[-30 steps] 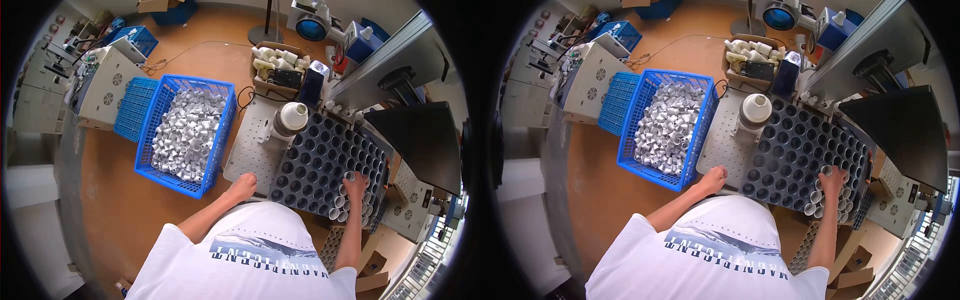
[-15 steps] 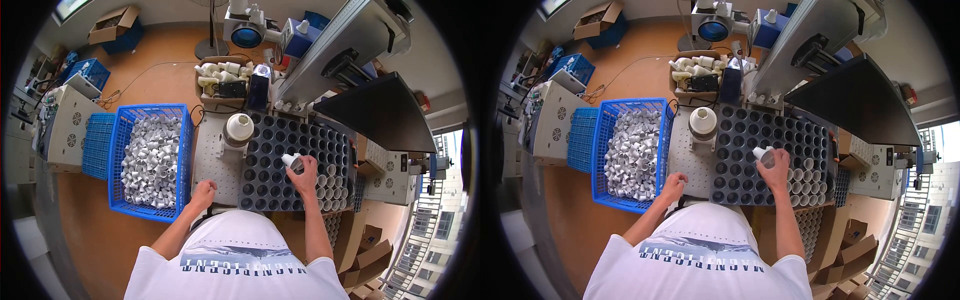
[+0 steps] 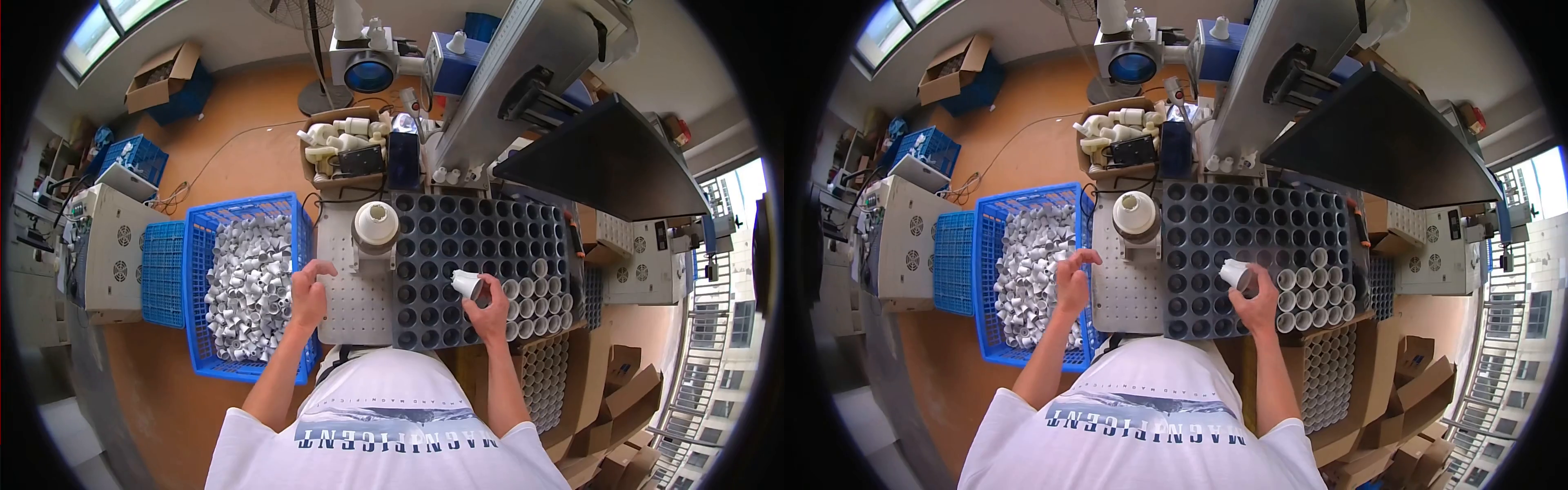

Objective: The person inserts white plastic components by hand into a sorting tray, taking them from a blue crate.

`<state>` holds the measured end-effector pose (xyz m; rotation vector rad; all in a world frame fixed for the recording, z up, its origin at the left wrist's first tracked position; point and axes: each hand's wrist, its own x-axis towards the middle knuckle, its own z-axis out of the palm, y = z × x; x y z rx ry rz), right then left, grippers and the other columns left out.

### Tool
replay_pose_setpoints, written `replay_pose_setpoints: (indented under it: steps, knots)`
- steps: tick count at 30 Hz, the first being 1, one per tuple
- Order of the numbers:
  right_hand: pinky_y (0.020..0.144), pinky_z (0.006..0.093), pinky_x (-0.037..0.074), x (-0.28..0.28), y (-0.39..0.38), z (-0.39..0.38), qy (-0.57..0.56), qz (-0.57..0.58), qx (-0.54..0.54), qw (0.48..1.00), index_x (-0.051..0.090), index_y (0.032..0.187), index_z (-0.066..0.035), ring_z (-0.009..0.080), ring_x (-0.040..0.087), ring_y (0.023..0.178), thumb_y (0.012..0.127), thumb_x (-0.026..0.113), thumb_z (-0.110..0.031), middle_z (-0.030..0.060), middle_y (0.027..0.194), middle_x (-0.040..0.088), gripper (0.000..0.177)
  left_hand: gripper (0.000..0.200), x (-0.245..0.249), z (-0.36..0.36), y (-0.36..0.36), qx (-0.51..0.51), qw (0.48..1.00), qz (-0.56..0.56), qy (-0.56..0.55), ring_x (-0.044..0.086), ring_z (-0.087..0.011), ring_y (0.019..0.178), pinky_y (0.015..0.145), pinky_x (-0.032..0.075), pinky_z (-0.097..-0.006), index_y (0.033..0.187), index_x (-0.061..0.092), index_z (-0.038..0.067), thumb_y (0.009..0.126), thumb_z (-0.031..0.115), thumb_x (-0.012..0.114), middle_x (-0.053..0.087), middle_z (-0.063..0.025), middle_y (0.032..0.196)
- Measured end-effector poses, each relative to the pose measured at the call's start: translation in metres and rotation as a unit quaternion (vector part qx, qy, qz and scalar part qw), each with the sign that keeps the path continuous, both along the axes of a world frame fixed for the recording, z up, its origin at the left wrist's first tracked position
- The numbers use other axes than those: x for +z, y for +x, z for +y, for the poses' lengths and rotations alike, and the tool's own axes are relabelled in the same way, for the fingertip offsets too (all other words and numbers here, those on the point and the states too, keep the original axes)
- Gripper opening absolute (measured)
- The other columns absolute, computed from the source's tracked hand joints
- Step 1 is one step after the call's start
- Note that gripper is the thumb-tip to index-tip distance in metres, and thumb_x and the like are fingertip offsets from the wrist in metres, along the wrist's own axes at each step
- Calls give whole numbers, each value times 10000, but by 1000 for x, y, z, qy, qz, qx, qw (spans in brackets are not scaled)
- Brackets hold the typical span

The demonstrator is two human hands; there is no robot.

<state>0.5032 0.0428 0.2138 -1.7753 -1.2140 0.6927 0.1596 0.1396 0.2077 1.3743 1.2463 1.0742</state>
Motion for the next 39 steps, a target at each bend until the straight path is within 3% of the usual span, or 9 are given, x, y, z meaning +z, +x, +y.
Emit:
replay_pose_setpoints:
  steps: [4, 8, 18, 24, 30, 31, 34, 38, 39]
  knots:
    - [832, 289, 519, 12, -10, -18, -72, 271, 45, 959, 544, 1124, -16, 160, 650, 912, 635, 588, 42, 75, 976, 626, 494, 351, 21, 21, 1, -3, 997, -39, 61, 569, -229, 974, 981, 393, -299, 830, 585, -72, 594, -51, 326, 620, -123, 936]
    - [893, 285, 487, 23, -34, -41, -145, 380, 159, 900, 542, 1087, -28, 145, 605, 974, 611, 535, 69, 37, 998, 580, 486, 344, 36, 37, 6, 9, 995, -44, 89, 579, -234, 957, 966, 414, -317, 809, 578, -95, 584, -41, 322, 624, -141, 924]
    - [878, 313, 472, 33, -29, -55, -321, 136, 317, 882, 643, 1086, -49, 199, 612, 955, 697, 663, -100, 72, 970, 637, 392, 425, 73, 74, 35, 38, 991, -53, 121, 593, -226, 991, 989, 431, -335, 889, 622, -112, 601, -25, 322, 646, -129, 955]
    - [882, 331, 473, 21, -13, -60, -271, 102, 342, 894, 639, 1161, -48, 218, 616, 968, 752, 704, -167, 105, 1061, 657, 431, 442, 84, 87, 42, 67, 982, -27, 175, 610, -230, 1000, 994, 438, -352, 897, 649, -117, 619, 20, 333, 678, -138, 998]
    - [858, 301, 471, 40, -13, -35, -209, 122, 132, 961, 637, 1142, -33, 154, 606, 957, 796, 760, -201, 64, 1066, 657, 404, 369, 88, 95, 57, 18, 981, -48, 189, 608, -244, 1027, 1009, 425, -367, 818, 618, -115, 609, 20, 345, 683, -157, 1018]
    - [830, 261, 463, 44, -15, -26, -173, 127, 117, 970, 626, 1187, -43, 89, 568, 907, 818, 769, -182, -1, 1018, 620, 420, 346, 89, 96, 62, 7, 979, -50, 195, 608, -246, 1029, 1009, 424, -371, 790, 610, -113, 606, 20, 349, 682, -162, 1018]
    - [860, 286, 476, 57, -26, 16, -39, 110, 117, 986, 621, 1182, -31, 123, 605, 952, 810, 763, -149, 41, 1078, 661, 415, 273, 92, 97, 80, -38, 982, -79, 167, 617, -243, 1008, 1009, 422, -361, 706, 568, -103, 594, 21, 353, 689, -170, 990]
    - [935, 280, 453, 85, -79, 85, 79, 237, 130, 959, 621, 1212, -53, 124, 600, 1036, 846, 755, -137, 49, 1151, 662, 399, 261, 95, 97, 82, -129, 980, -118, 95, 584, -191, 745, 713, 447, -266, 668, 614, -59, 586, -18, 370, 645, -130, 747]
    - [952, 294, 453, 84, -94, 102, 102, 224, 142, 959, 617, 1223, -65, 145, 602, 1061, 842, 762, -154, 57, 1172, 657, 417, 218, 109, 92, 77, -82, 976, -166, 115, 556, -168, 662, 629, 422, -244, 596, 573, -48, 580, 4, 363, 612, -108, 681]
